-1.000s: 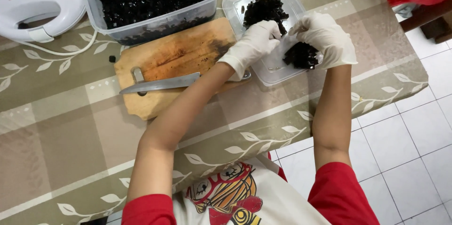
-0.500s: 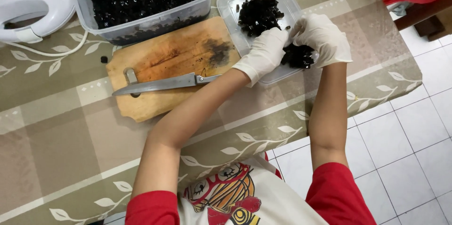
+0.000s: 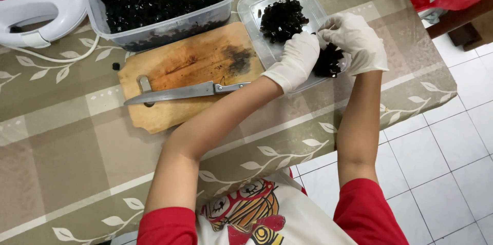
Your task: The person chops a dark, gelatinous food item into small pieces using a knife on a wooden cutting board. The chopped pieces are then transferred into a clear plastic container.
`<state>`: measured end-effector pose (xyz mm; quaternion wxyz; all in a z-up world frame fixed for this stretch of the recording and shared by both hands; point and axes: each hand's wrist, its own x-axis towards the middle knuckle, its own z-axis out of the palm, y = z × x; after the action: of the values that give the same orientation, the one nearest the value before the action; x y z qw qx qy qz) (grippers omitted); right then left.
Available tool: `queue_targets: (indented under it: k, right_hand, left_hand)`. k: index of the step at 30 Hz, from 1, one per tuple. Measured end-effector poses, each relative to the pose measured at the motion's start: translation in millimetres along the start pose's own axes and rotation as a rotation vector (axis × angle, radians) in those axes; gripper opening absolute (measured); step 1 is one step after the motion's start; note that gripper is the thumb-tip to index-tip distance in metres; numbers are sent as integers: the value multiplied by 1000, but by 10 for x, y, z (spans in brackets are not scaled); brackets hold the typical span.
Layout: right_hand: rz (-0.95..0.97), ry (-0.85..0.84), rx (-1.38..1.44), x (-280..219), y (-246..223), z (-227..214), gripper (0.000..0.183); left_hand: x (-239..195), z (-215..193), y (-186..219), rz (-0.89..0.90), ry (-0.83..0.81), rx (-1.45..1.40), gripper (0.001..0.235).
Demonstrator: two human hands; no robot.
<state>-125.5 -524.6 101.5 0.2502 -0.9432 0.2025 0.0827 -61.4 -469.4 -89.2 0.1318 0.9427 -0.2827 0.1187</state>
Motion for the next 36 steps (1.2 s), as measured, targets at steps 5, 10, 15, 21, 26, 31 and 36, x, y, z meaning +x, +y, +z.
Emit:
queue_targets:
  k: [5,10,15,21,26,31,36]
  right_hand:
    - [72,29,107,-164,-222,-84,17]
    - [-70,-25,466,-248,-416,-44,11]
    - [-228,-229,759,-376,-770,130,34]
    - [-258,-444,1049,-155,-1224,763,25]
    - [-273,-454,763,-241,-1891,952,25]
    - [-283,-486,524,-25,-2240,1283,20]
    - [-379,-393,371,88,-2393,1587,20]
  left_hand:
    - [25,-448,3,14,238,22,23]
    - [-48,-1235,-275,88,251,118,8]
    - [-208,-1840,-898,73,294,79,13]
    - [-694,-2528,-1777,-365,15,-793,48]
    - [-995,-2170,-2502,-193,86,-393,23]
    - [-1215,-1910,-2999,-198,67,-243,5]
    - [-1324,-1402,-3365,-184,47,-53,30]
